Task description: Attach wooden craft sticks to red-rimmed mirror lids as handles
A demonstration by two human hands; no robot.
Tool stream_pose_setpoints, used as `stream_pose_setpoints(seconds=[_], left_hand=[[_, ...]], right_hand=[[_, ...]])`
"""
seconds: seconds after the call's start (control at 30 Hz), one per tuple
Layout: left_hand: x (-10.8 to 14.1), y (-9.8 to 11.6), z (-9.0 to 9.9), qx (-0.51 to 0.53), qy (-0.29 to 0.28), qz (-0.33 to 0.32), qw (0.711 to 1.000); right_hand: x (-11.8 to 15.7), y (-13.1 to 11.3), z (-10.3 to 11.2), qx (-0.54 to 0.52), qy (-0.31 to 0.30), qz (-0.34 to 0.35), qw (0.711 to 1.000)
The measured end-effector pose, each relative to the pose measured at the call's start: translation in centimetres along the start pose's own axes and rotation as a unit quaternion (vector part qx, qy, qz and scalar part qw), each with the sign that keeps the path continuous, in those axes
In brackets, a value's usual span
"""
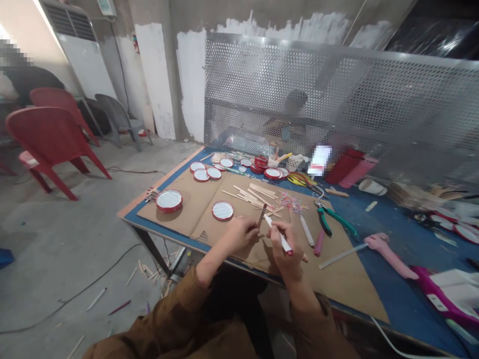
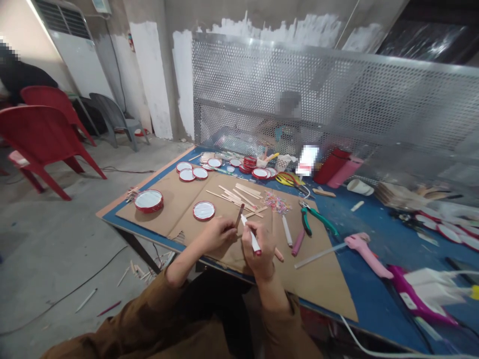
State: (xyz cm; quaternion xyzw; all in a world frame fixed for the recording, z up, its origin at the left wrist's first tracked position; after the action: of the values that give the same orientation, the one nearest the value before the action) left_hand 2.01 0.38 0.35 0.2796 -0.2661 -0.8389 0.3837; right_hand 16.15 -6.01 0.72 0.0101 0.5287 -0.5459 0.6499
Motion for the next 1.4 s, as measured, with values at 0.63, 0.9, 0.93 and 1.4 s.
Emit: stream_pose_setpoints(seconds=[0.63, 0.9, 0.93, 1.4], left_hand=[[0.04, -0.06, 0.02, -0.002, -0.003, 0.000, 1.000], [0.02, 0.15, 0.17, 0.000, -0.008, 0.003, 1.000], [0.02, 0.16, 0.17, 0.003, -0.008, 0.003, 1.000], [-0.05, 0.30, 0.30, 0.006, -0.017, 0.016, 1.000]], right_hand=[[-0.57, -0.72, 0.11, 0.025, 0.003, 0.023, 0.999], [-0.24, -0.55, 0.17, 0.017, 0.019, -0.004, 1.000], [-0.24, -0.57, 0.16, 0.015, 0.019, -0.002, 1.000], [-0.47, -0.45, 0.18, 0.033, 0.027, 0.014, 0.999]])
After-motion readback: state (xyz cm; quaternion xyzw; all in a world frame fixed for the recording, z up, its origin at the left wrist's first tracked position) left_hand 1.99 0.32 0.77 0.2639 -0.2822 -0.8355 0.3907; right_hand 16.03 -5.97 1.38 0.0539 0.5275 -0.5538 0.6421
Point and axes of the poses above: each hand's wrist, its own x-axis away from the middle knuckle, its own z-axis out of the back of the hand, y = z × x, the point moved 1 cm from there along -x, towards the middle knuckle, and after that the axes turned 1 degree about -z, right-handed, at the moved point
